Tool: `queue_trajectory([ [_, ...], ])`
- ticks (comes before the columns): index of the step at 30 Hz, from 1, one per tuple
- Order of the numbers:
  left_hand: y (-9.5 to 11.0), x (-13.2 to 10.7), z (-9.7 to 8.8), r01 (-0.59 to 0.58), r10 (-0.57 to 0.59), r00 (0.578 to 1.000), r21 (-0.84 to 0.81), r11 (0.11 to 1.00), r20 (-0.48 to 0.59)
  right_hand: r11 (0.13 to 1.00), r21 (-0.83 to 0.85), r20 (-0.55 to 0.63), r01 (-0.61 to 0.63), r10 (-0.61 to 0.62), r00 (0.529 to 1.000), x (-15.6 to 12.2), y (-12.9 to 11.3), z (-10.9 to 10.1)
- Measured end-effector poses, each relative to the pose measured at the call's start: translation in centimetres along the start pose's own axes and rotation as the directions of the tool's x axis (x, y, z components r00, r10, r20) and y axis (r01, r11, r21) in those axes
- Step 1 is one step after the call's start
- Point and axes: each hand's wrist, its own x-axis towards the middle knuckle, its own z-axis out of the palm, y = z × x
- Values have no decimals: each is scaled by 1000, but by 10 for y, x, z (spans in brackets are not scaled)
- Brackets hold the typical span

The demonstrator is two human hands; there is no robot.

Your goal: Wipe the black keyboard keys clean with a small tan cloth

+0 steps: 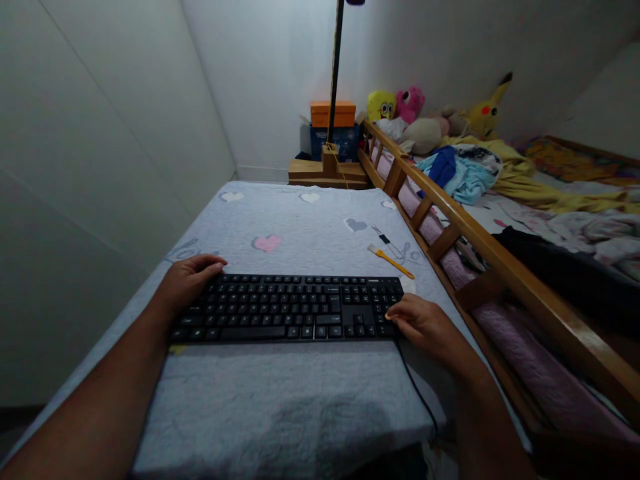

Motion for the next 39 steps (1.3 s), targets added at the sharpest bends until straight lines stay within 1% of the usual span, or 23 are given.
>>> queue_trajectory([
  [5,-1,0,0,3,-3,1000,7,1000,0,1000,16,84,-9,8,996,-4,-5,-7],
  [8,0,-1,0,2,-2,1000,-1,1000,-4,1000,25,81,-7,5,997,-2,-5,-9],
  [12,2,-2,-1,-8,8,1000,-4,1000,-6,1000,3,-43,3,-3,999,11,-2,-5],
  [17,4,-3,-1,1,-1,1000,-11,1000,-2,999,-46,-191,-17,8,982,36,3,6],
  [20,2,-2,-1,-7,7,1000,-5,1000,-3,997,-64,-236,-38,22,972,46,5,12],
  [22,0,-1,-1,-11,11,1000,0,1000,0,996,-82,-245,-45,24,969,48,5,14],
  [24,-1,0,-1,-14,14,1000,8,1000,4,994,-97,-240,-43,19,970,46,4,15],
  [28,1,-1,-1,-22,22,1000,9,1000,9,996,-86,-194,-29,12,981,37,3,13],
  [33,6,-4,0,10,-10,1000,-17,1000,8,996,-82,-145,-27,14,989,25,2,11],
  [39,7,-4,0,-3,3,1000,-20,1000,0,997,-68,-125,-26,18,992,15,1,9],
])
